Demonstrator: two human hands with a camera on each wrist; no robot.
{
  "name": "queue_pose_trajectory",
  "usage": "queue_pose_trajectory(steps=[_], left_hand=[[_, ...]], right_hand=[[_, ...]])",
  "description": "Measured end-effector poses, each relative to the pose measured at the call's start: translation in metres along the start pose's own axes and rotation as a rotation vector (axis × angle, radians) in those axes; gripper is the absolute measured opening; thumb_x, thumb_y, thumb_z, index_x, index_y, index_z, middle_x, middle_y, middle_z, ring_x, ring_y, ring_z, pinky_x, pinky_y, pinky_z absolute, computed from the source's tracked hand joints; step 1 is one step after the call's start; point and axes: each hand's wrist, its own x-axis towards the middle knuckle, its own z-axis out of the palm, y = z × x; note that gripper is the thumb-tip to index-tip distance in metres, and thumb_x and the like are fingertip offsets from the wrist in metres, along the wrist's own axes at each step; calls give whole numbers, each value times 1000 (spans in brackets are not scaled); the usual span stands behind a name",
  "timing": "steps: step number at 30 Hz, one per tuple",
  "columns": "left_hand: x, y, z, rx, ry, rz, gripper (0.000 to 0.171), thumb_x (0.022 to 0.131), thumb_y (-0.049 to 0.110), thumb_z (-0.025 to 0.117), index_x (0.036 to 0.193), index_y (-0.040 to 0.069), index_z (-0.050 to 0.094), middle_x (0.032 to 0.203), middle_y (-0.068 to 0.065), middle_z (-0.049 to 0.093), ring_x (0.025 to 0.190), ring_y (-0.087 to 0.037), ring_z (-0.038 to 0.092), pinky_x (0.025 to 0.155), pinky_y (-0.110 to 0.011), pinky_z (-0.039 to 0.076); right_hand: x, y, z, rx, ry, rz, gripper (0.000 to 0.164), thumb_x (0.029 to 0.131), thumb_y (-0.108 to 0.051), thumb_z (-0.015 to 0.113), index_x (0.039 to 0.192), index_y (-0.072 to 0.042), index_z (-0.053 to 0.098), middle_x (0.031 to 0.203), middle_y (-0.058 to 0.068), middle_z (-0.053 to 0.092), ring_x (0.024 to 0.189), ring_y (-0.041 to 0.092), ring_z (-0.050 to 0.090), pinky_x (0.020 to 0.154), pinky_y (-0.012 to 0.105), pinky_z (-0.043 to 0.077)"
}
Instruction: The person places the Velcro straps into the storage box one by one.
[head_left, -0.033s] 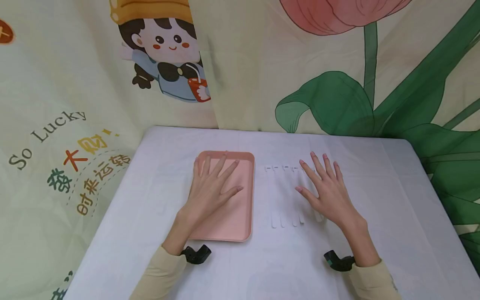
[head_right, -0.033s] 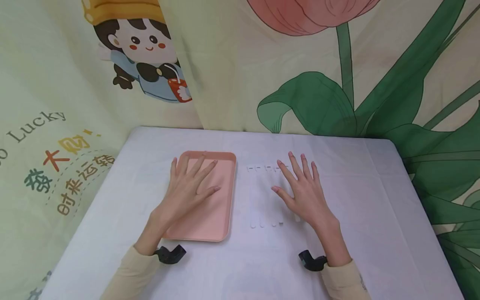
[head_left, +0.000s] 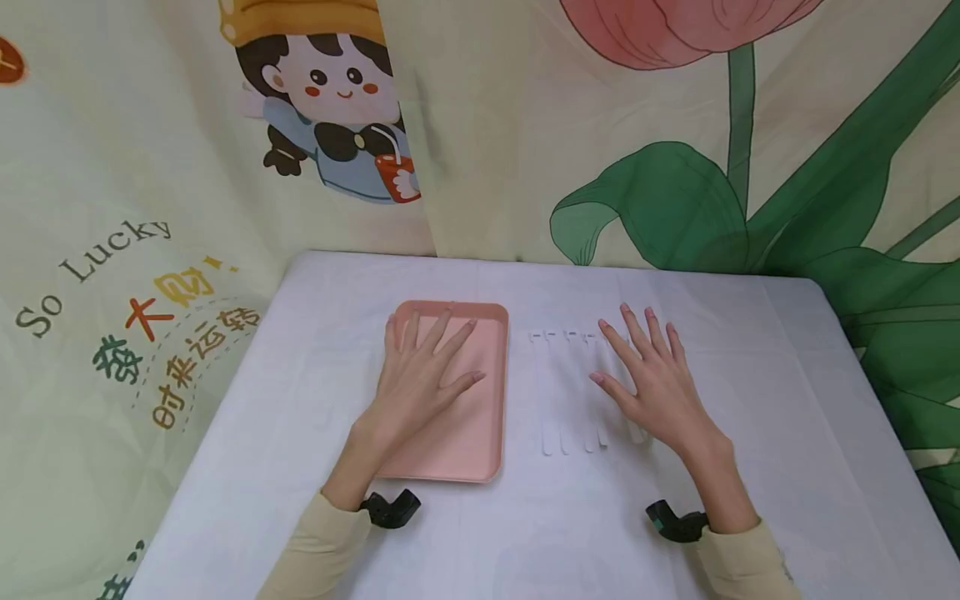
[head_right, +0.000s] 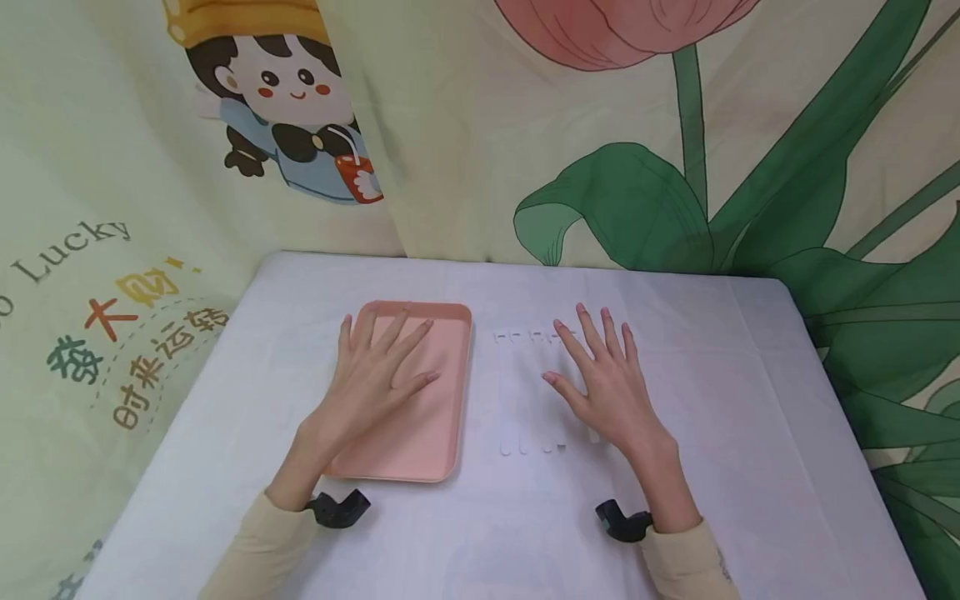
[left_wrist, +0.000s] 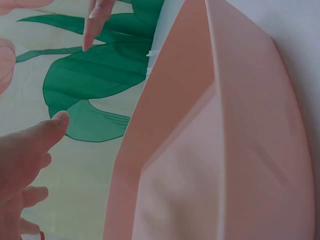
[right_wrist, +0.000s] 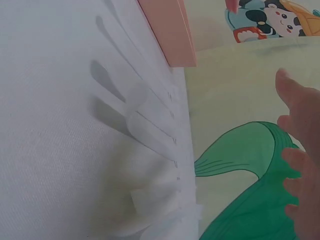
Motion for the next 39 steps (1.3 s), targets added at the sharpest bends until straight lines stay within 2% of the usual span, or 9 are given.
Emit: queue_pose_trajectory(steps=[4,6,11,14,17,25,30,35,39], left_hand=[[-8,-2,-4,-7,17,2,70,95,54,66,155,23,47,162,-16,38,152,-54,19,117,-75,5],[-13,-4,-5,-23,3,-27,69,96,51,66,155,21,47,163,-17,38,153,-52,18,116,-75,8],[-27,-12,-6,-86,-43,-185,65,99,38,67,155,12,44,159,-24,38,143,-53,36,113,-70,29],[-34,-18,-4,-121,-27,-262,65,100,29,66,153,2,42,152,-30,43,130,-53,48,100,-64,46],[-40,-23,-3,-152,-6,-321,65,100,22,66,151,-8,39,143,-34,47,121,-53,53,85,-61,54],[-57,-32,-4,-181,-15,-466,54,99,11,64,136,-24,44,119,-42,57,108,-56,62,86,-60,55],[-61,-35,-1,-209,-5,-497,37,98,5,60,123,-23,56,107,-40,65,100,-54,66,81,-59,56],[-64,-36,5,-225,30,-508,30,97,2,55,114,-21,63,106,-39,67,96,-53,69,78,-60,56],[-65,-38,10,-231,63,-537,22,96,-1,51,98,-15,68,88,-32,70,71,-41,67,67,-56,55]], right_hand=[[-3,-5,-1,13,15,-3,76,93,-45,70,157,-17,42,169,18,23,155,48,15,123,66,7],[-5,-8,-2,36,31,0,73,93,-42,72,155,-15,45,168,20,25,154,49,17,122,67,10],[-12,-10,-3,95,103,-8,69,88,-31,80,147,-7,53,160,25,37,147,52,30,116,70,24],[-14,-8,-3,103,139,-22,67,86,-24,83,143,-3,54,155,27,42,142,51,38,112,70,31],[-15,-7,-3,114,147,-19,66,86,-20,84,142,-2,54,153,27,44,141,48,41,111,68,34],[-18,-5,-3,140,104,62,68,89,-16,81,147,-2,48,150,24,46,139,43,44,107,62,44],[-16,4,-5,228,63,141,63,95,-12,74,148,2,44,148,25,45,137,44,45,107,61,44],[-14,17,-4,275,67,189,56,96,-6,69,146,4,45,144,28,47,127,47,53,100,61,49],[-12,29,1,314,57,233,54,97,-4,67,145,6,46,142,29,50,123,46,57,98,59,51]])
